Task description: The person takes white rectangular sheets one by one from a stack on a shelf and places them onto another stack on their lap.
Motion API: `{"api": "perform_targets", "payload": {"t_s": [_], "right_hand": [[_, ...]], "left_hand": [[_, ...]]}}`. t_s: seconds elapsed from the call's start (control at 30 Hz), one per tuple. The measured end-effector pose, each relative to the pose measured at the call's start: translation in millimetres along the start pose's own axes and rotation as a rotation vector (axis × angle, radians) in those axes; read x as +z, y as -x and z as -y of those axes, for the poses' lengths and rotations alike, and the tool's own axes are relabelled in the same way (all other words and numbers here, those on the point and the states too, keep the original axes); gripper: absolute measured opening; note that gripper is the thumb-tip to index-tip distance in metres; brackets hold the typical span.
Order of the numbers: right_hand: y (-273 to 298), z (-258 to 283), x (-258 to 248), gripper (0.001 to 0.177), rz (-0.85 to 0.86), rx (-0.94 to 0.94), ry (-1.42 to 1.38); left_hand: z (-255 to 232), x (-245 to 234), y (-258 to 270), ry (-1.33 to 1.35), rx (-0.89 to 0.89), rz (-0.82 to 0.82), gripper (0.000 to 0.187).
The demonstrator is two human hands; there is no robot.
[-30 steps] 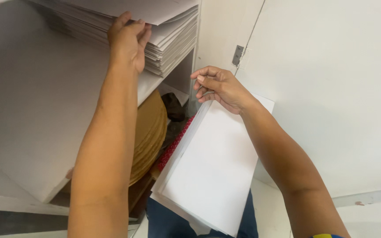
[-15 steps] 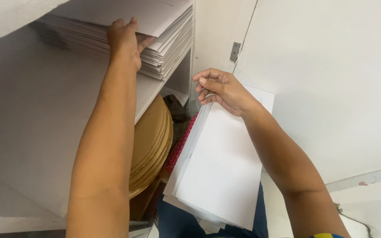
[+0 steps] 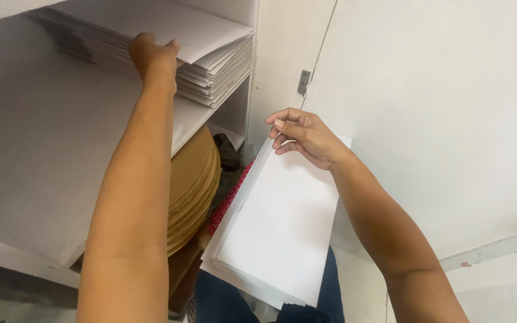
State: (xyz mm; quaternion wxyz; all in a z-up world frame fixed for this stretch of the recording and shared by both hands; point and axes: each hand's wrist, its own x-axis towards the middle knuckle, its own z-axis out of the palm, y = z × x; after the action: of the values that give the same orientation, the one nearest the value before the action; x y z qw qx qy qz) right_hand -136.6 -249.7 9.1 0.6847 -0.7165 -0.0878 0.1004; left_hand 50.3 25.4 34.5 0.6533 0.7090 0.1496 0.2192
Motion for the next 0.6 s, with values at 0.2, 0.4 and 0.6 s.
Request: {"api": "perform_targets", "payload": {"t_s": [0.2,0.4,0.6], "right_hand": [[28.8,8.4,-14.4,0.024,0.004,0.023,0.052],[37.1,-3.0,-29.8,0.026,0.011,0.026,0.025],[24.8,-19.3,-27.4,0.040,0.030,0.025,-0.120]], "left_hand": [[-7.0,-17.1,30.8,0.162,-0.055,0.030,0.065],[-13.0,-36.3,73.3,0.447,-0.201,0.109,0.074],[-22.1,-59.3,116.1,0.517,-0.174,0.233,0.081]]}}
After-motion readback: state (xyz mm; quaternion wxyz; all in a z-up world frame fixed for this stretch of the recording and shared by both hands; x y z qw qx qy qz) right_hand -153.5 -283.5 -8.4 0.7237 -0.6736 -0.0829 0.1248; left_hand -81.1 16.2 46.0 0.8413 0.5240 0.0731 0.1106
